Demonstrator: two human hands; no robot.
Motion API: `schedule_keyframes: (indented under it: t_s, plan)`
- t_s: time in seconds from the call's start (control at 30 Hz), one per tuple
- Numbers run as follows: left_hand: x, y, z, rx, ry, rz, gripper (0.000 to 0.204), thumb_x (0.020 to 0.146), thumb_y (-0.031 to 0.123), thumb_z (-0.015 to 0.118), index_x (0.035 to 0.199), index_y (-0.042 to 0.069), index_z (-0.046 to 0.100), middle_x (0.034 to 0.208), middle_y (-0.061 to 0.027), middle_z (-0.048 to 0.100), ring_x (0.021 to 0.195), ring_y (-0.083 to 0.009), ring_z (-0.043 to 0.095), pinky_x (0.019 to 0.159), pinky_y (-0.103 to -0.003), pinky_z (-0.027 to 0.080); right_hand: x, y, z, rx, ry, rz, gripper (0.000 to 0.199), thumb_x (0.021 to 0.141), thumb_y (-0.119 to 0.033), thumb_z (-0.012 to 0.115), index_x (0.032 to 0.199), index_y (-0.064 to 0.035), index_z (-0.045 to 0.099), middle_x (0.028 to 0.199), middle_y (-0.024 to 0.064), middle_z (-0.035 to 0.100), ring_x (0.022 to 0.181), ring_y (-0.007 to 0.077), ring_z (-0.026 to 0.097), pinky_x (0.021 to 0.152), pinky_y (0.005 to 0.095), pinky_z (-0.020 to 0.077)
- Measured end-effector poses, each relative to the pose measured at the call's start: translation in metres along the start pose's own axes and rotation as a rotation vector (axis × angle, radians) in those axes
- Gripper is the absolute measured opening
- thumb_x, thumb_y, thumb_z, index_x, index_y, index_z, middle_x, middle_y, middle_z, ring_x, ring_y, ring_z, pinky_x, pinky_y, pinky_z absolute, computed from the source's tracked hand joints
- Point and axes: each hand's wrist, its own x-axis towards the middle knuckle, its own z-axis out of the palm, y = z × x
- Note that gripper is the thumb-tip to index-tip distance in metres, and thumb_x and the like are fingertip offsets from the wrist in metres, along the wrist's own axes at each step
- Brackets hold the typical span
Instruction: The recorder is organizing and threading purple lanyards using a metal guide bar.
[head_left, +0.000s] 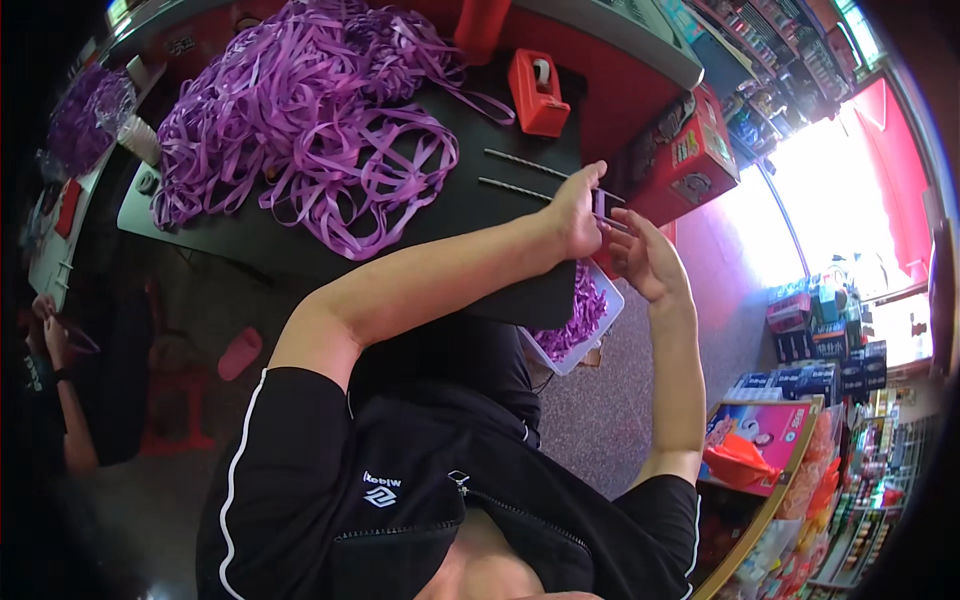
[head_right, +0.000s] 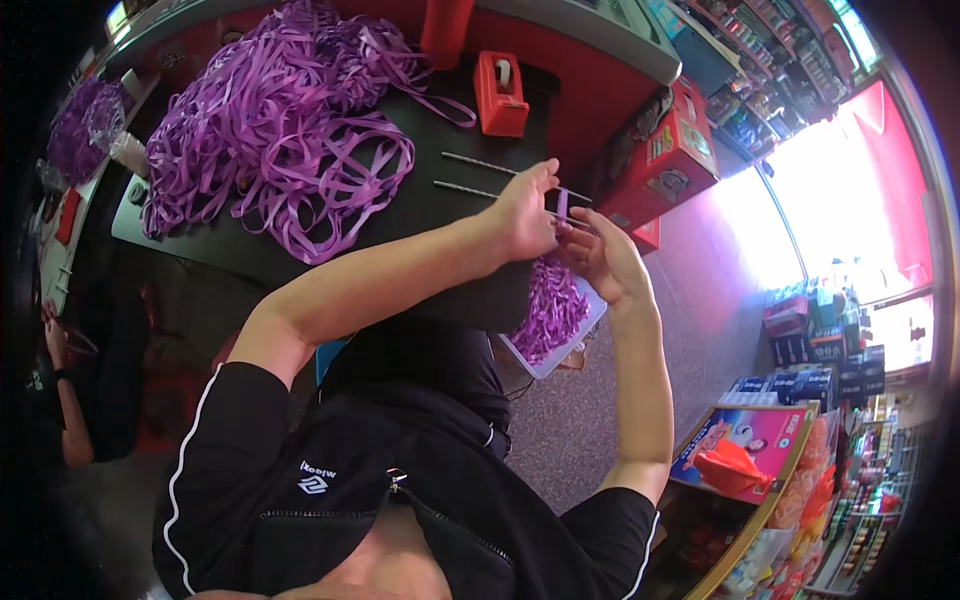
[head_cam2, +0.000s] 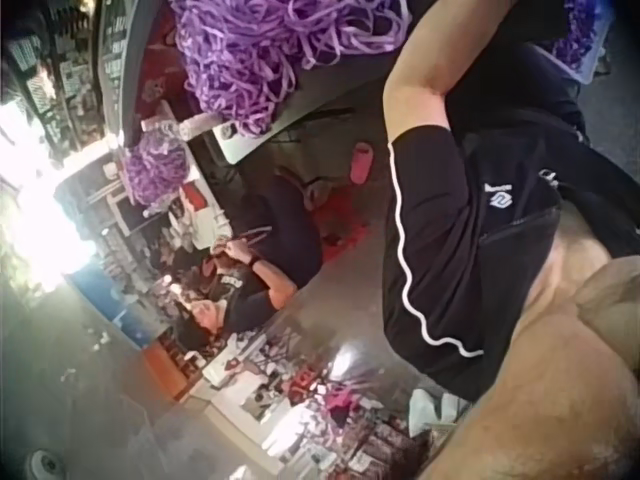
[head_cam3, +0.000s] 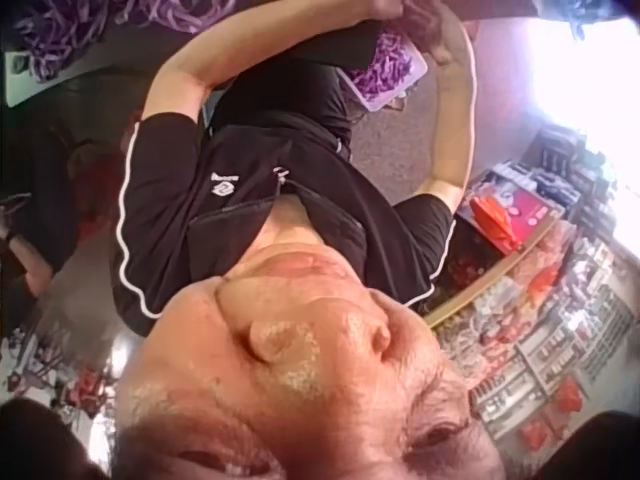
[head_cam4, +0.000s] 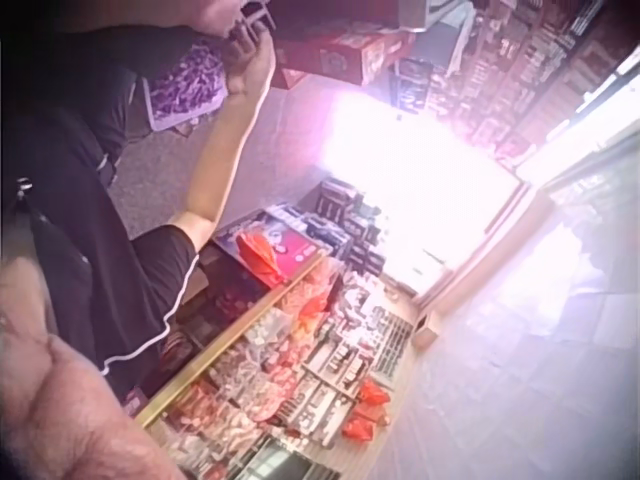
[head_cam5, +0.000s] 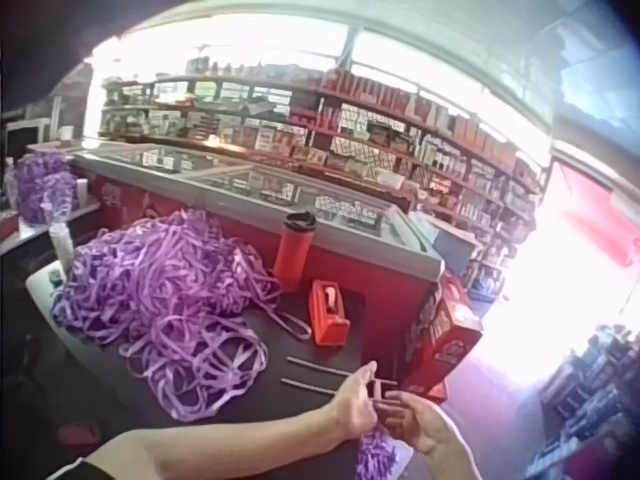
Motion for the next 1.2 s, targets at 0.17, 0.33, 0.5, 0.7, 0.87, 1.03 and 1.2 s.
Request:
schedule_keyframes:
  t_s: [0.17,0.33,0.5,0.7,0.87,1.03,1.2]
  plan:
    - [0.005,0.003,-0.013,0.133,-0.06,0.023,0.082,0.084,0.061,0.046,0.147,0.024,0.009,0.145,-0.0282,0.015,0.131,-0.0378,0.023,0.11,-0.05,0.005,0.008,-0.029,0.016,-1.22,0.381,-0.7,0.029,0.087,-0.025,0.06,0.106,-0.0034,0.065,0.09,0.0061,0.068,0.077,0.0119,0.061,0.07,0.0257,0.0478]
    - [-0.012,0.006,-0.009,0.081,-0.231,-0.069,0.088,0.083,0.066,0.041,0.147,0.025,-0.003,0.145,-0.0268,-0.023,0.137,-0.0356,-0.022,0.107,-0.047,-0.016,0.068,-0.085,0.056,-1.088,0.411,-0.975,0.029,0.088,-0.024,0.054,0.101,-0.0028,0.069,0.09,0.0056,0.069,0.08,0.0118,0.062,0.074,0.0244,0.0467]
    - [-0.01,0.007,-0.018,0.071,-0.301,-0.074,0.089,0.083,0.068,0.039,0.147,0.024,-0.005,0.146,-0.0274,-0.022,0.137,-0.0341,-0.023,0.107,-0.047,-0.016,0.178,-0.094,0.062,-0.897,0.163,-0.563,0.026,0.085,-0.025,0.06,0.092,-0.0031,0.072,0.088,0.005,0.067,0.087,0.013,0.055,0.086,0.0265,0.0387]
    - [-0.008,0.005,-0.019,0.052,-0.326,-0.027,0.091,0.083,0.068,0.04,0.147,0.021,-0.004,0.146,-0.0277,-0.02,0.138,-0.0333,-0.021,0.107,-0.046,-0.016,0.189,-0.096,0.101,-0.918,0.138,-0.292,0.033,0.079,-0.036,0.067,0.081,-0.0036,0.072,0.076,0.005,0.064,0.083,0.0136,0.053,0.085,0.0281,0.0352]
    - [-0.008,0.002,-0.018,0.04,-0.319,-0.013,0.092,0.083,0.067,0.041,0.148,0.019,-0.004,0.147,-0.027,-0.019,0.138,-0.0332,-0.02,0.107,-0.046,-0.016,0.197,-0.098,0.107,-0.789,0.12,-0.292,0.028,0.075,-0.03,0.072,0.08,-0.0021,0.07,0.074,0.0036,0.065,0.069,0.0116,0.055,0.071,0.0267,0.0439]
    - [-0.012,0.001,-0.015,0.071,-0.311,0.016,0.093,0.083,0.068,0.041,0.148,0.018,-0.003,0.147,-0.0251,-0.019,0.138,-0.0335,-0.021,0.107,-0.046,-0.017,0.19,-0.107,0.1,-0.776,0.195,-0.165,0.022,0.074,-0.032,0.073,0.075,-0.0108,0.068,0.066,-0.0033,0.059,0.056,0.0079,0.046,0.057,0.024,0.0354]
    - [-0.011,0.003,-0.017,0.083,-0.304,0.003,0.094,0.082,0.068,0.042,0.148,0.018,-0.003,0.148,-0.0235,-0.02,0.138,-0.0337,-0.021,0.107,-0.047,-0.018,0.173,-0.107,0.088,-0.69,0.153,-0.102,0.022,0.074,-0.041,0.071,0.075,-0.0201,0.063,0.067,-0.0114,0.054,0.058,0.003,0.041,0.055,0.023,0.0267]
